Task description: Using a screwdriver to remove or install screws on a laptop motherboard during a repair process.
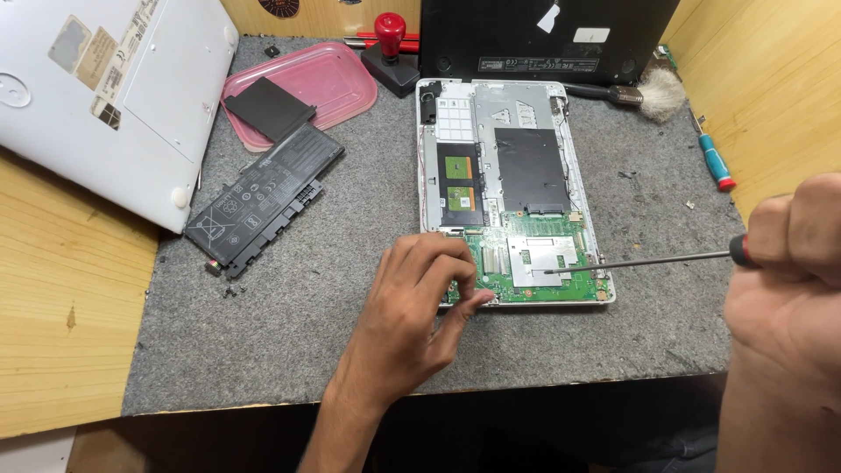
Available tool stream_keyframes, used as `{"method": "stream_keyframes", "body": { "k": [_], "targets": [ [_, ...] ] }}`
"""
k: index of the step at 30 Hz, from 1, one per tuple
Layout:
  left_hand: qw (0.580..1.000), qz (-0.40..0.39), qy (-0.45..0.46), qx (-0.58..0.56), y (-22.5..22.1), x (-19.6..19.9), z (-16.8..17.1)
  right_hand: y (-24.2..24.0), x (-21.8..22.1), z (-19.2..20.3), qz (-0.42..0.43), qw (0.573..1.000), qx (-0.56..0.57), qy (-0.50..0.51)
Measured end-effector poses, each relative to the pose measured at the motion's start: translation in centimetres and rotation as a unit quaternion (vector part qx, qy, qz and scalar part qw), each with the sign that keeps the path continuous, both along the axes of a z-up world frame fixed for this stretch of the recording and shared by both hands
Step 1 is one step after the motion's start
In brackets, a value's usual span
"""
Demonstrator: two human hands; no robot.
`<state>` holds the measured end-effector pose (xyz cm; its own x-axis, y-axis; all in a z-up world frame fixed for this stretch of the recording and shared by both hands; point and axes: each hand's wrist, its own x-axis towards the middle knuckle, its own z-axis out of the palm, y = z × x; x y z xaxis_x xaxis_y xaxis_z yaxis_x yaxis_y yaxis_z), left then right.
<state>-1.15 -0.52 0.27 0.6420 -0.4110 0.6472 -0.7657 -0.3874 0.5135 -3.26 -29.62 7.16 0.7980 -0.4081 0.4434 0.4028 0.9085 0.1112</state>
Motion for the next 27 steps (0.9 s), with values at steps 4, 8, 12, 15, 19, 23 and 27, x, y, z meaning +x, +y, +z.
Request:
{"method": "stream_keyframes", "body": {
  "k": [4,8,12,15,19,23,27],
  "targets": [
    [0.996,0.005,-0.082,-0.04,0.0,0.1,-0.3,1.2,0.0,0.6,-0.008,1.0,0.03,0.001],
    [0.989,0.033,-0.126,-0.063,0.3,-0.3,0.4,-0.8,-0.2,-1.2,0.003,1.0,-0.023,0.012],
    [0.991,0.044,-0.109,-0.06,0.3,-0.3,0.4,3.0,-0.2,1.7,0.019,0.999,0.012,0.028],
    [1.0,0.021,-0.008,-0.005,0.2,0.0,0.3,4.1,-0.4,2.5,0.041,0.999,0.016,0.03],
    [0.983,0.003,0.142,0.113,-0.1,0.6,-0.7,5.2,-0.3,3.1,0.042,0.999,0.015,0.025],
    [0.984,0.001,0.141,0.108,-0.1,0.6,-0.6,5.4,-0.1,3.1,0.045,0.999,0.005,0.03],
    [0.985,0.001,0.143,0.097,-0.1,0.5,-0.5,5.4,0.1,2.8,0.038,0.998,-0.017,0.036]
  ]
}}
